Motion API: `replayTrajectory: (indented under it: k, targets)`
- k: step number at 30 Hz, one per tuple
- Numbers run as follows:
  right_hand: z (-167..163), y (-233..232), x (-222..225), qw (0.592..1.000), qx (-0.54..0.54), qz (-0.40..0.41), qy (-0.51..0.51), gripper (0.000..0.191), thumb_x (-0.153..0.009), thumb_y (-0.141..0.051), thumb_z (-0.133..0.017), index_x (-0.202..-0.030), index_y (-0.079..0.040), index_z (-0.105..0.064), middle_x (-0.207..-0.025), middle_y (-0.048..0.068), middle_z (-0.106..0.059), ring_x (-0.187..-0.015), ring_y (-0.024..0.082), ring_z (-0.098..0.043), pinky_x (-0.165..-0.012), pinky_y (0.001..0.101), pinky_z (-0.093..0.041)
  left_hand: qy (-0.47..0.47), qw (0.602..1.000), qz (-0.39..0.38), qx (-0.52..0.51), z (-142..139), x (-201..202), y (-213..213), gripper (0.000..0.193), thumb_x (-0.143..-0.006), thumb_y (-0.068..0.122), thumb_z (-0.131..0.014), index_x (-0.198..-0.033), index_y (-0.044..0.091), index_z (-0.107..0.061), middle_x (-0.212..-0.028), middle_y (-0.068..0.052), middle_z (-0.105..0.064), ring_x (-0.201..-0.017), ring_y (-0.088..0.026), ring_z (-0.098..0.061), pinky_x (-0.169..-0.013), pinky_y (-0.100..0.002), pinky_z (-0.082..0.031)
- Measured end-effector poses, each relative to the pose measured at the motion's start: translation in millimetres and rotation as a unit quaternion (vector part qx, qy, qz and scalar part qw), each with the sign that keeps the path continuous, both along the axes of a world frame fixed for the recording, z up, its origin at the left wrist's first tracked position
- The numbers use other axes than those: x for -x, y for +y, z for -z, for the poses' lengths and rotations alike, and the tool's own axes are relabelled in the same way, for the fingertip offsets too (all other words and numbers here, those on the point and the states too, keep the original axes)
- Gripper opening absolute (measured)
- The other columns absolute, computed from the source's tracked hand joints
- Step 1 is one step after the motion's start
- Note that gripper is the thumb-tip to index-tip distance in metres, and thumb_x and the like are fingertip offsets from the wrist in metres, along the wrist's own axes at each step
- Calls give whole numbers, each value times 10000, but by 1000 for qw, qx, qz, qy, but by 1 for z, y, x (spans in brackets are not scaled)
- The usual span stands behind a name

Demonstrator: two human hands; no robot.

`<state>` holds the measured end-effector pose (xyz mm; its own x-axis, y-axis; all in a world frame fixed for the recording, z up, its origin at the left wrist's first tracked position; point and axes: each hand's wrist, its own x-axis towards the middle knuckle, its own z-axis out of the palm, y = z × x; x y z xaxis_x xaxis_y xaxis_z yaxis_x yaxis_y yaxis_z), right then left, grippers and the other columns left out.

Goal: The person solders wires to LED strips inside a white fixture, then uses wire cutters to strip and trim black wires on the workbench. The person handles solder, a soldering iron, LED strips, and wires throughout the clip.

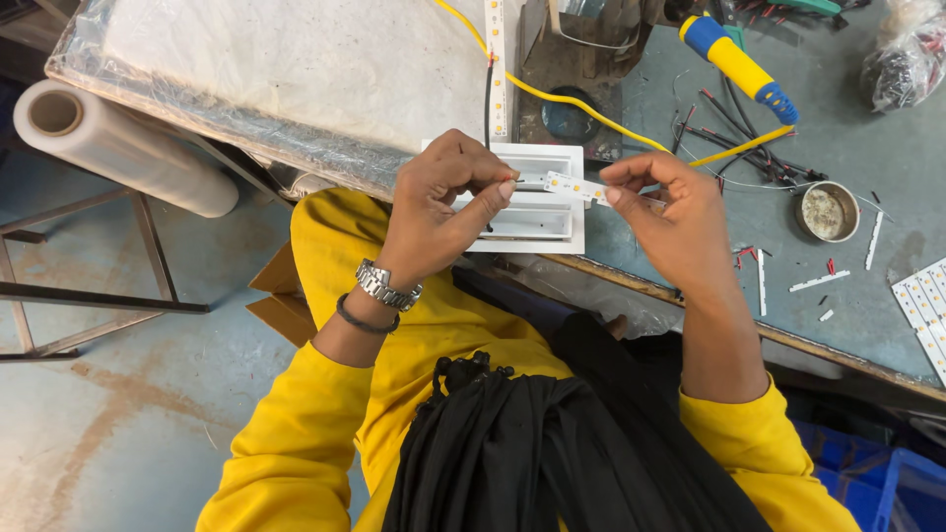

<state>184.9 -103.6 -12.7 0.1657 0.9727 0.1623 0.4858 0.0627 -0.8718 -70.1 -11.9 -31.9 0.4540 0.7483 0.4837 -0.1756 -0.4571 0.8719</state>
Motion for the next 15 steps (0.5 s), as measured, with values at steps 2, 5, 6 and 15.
replayTrajectory:
  k: [2,5,6,15]
  targets:
    - [3,-4,-5,1000,6,20,-4,159,-939,-18,-728,-1098,-7,-731,-942,-3,-679,-867,64,-574,-760,238,-471,-16,999,20,35,1,-3,-1,132,-957,-10,-715,-1079,-60,-732,-1073,-88,-660,-907,-114,-698,-794,-253,-597]
    - [9,-11,-11,1000,-15,19,-6,164,-941,3,-714,-1105,1,-720,-961,4,-681,-900,64,-592,-806,230,-494,-40,996,32,77,4,-8,-2,108,-972,-10,-689,-1070,-51,-705,-1053,-75,-652,-872,-110,-729,-763,-246,-585]
    - [11,-12,-13,1000,-9,26,6,164,-938,-2,-720,-1103,1,-719,-976,3,-680,-907,62,-589,-798,229,-500,-42,995,28,89,5,-9,-4,108,-968,-6,-692,-1069,-46,-694,-1029,-68,-667,-852,-105,-721,-756,-243,-577]
    - [20,-16,-17,995,9,28,100,183,-921,-4,-701,-1103,6,-709,-993,17,-693,-940,76,-632,-825,241,-545,4,999,-51,-4,3,-17,-19,54,-929,-3,-716,-966,-13,-677,-924,-50,-678,-761,-92,-615,-693,-241,-507]
